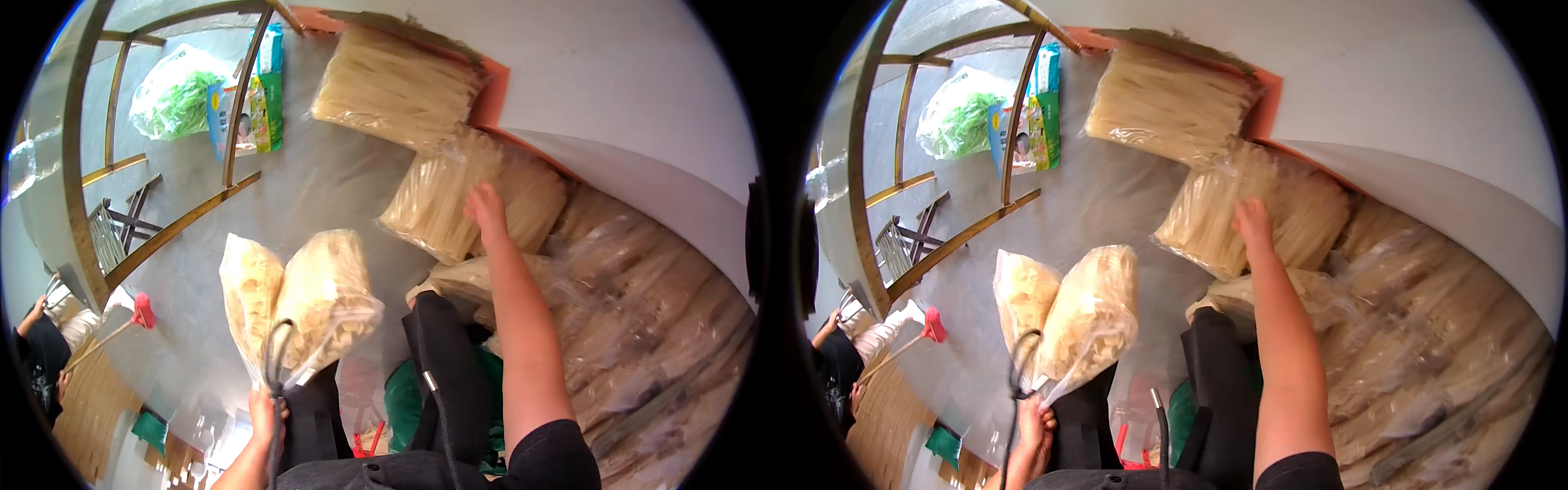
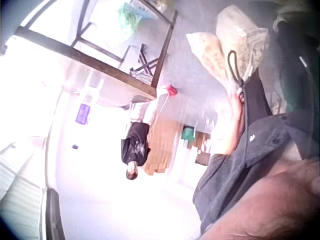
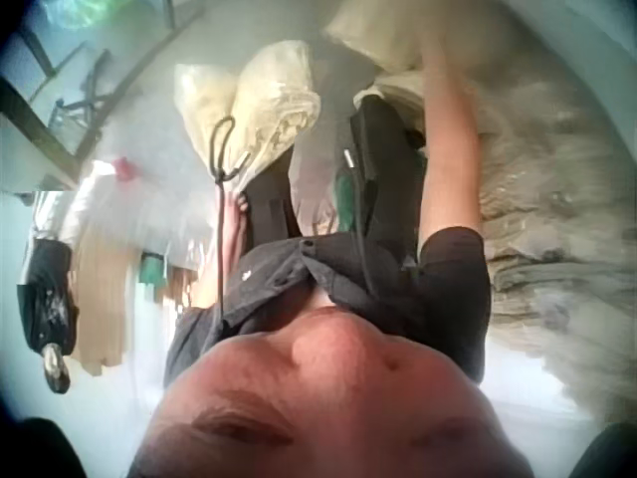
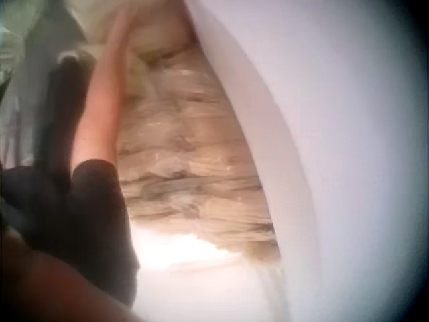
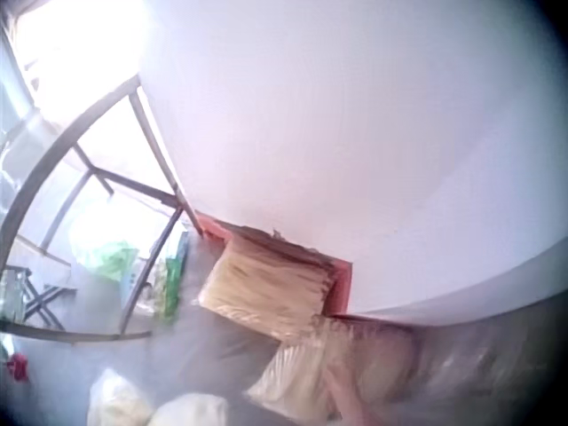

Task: The person picks up plastic bags filled with dried noodles from the floor and stacks them onto other similar bags in a storage area.

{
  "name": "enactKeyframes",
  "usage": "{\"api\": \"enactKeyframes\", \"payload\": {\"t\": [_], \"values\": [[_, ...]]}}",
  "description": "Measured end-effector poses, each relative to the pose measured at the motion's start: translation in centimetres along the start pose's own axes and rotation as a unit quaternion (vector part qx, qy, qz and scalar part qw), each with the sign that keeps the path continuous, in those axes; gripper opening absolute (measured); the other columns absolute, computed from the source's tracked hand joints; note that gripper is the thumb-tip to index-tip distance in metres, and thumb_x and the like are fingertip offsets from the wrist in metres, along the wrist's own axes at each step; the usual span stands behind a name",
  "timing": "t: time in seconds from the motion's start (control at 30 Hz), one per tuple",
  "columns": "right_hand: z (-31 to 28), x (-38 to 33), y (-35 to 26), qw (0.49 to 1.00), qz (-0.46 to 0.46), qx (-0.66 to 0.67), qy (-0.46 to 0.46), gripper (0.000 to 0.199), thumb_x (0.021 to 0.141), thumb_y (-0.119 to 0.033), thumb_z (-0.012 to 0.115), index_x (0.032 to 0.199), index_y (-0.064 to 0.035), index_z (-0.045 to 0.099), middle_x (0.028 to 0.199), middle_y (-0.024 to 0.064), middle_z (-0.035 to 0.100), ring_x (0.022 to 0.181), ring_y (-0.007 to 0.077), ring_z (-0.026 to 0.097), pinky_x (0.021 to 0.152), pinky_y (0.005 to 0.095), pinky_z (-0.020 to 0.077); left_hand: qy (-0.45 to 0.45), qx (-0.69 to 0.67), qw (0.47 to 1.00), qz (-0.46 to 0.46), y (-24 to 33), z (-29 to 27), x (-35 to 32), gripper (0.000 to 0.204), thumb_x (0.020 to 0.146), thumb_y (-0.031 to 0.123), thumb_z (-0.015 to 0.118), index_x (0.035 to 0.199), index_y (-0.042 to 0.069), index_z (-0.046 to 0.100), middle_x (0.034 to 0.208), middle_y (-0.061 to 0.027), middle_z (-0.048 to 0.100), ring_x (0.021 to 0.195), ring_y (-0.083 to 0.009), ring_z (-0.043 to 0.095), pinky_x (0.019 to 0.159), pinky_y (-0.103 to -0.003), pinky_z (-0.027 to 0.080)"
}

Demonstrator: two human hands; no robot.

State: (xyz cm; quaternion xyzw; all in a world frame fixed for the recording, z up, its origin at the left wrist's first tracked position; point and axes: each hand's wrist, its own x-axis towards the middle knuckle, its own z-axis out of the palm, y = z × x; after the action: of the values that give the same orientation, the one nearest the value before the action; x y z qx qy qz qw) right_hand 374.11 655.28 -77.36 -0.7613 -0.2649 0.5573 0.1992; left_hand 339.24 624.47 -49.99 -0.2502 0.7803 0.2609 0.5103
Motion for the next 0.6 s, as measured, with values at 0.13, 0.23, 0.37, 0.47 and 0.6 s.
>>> {"api": "enactKeyframes", "payload": {"t": [0.13, 0.23, 0.37, 0.47, 0.6], "values": [[5.7, 10.1, 1.8, 0.998, 0.025, 0.055, 0.019, 0.025, 0.081, -0.025, 0.065, 0.096, -0.0107, 0.051, 0.068, -0.0003, 0.046, 0.056, 0.0107, 0.045, 0.05, 0.0262, 0.0424, 0.043, 0.024, 0.999, 0.005, 1.3, 0.3, 0.3, 0.018, 0.093, 0.035, 0.046, 0.09, 0.017, 0.043, 0.058, 0.0056, 0.034, 0.041, -0.0031, 0.027, 0.036, -0.018, 0.02], [7.2, 14.0, 2.0, 1.0, -0.001, -0.013, 0.019, 0.022, 0.08, -0.024, 0.065, 0.081, -0.0059, 0.053, 0.057, 0.0006, 0.045, 0.045, 0.0115, 0.042, 0.039, 0.0261, 0.034, 0.046, 0.033, 0.998, 0.003, 2.5, 0.9, 0.2, 0.018, 0.095, 0.035, 0.044, 0.09, 0.018, 0.044, 0.059, 0.0063, 0.038, 0.041, -0.0029, 0.028, 0.036, -0.018, 0.021], [8.6, 13.5, -0.5, 0.998, -0.055, -0.006, 0.025, 0.017, 0.08, -0.018, 0.065, 0.074, -0.0075, 0.054, 0.053, -0.0012, 0.045, 0.045, 0.0098, 0.043, 0.038, 0.0248, 0.0323, 0.048, 0.021, 0.999, -0.005, 2.1, -0.4, 0.8, 0.019, 0.095, 0.035, 0.043, 0.089, 0.018, 0.044, 0.058, 0.0061, 0.038, 0.041, -0.0037, 0.029, 0.037, -0.018, 0.021], [9.9, 7.6, -6.2, 0.988, -0.144, 0.027, -0.043, 0.009, 0.081, -0.013, 0.064, 0.078, -0.0072, 0.057, 0.058, -0.0023, 0.048, 0.052, 0.0076, 0.048, 0.045, 0.0216, 0.0353, 0.043, 0.004, 0.999, -0.022, 2.1, -0.7, 0.7, 0.018, 0.095, 0.035, 0.043, 0.09, 0.017, 0.043, 0.058, 0.0052, 0.037, 0.043, -0.0046, 0.03, 0.037, -0.019, 0.022], [11.2, -3.3, -16.0, 0.938, -0.29, 0.12, -0.149, 0.007, 0.083, -0.008, 0.063, 0.087, -0.0028, 0.059, 0.087, -0.0017, 0.054, 0.08, 0.0054, 0.05, 0.068, 0.018, 0.0377, 0.027, -0.006, 0.999, -0.027, 1.6, -1.1, 1.0, 0.018, 0.096, 0.034, 0.041, 0.092, 0.017, 0.042, 0.059, 0.0046, 0.037, 0.043, -0.0045, 0.03, 0.037, -0.019, 0.022]]}}
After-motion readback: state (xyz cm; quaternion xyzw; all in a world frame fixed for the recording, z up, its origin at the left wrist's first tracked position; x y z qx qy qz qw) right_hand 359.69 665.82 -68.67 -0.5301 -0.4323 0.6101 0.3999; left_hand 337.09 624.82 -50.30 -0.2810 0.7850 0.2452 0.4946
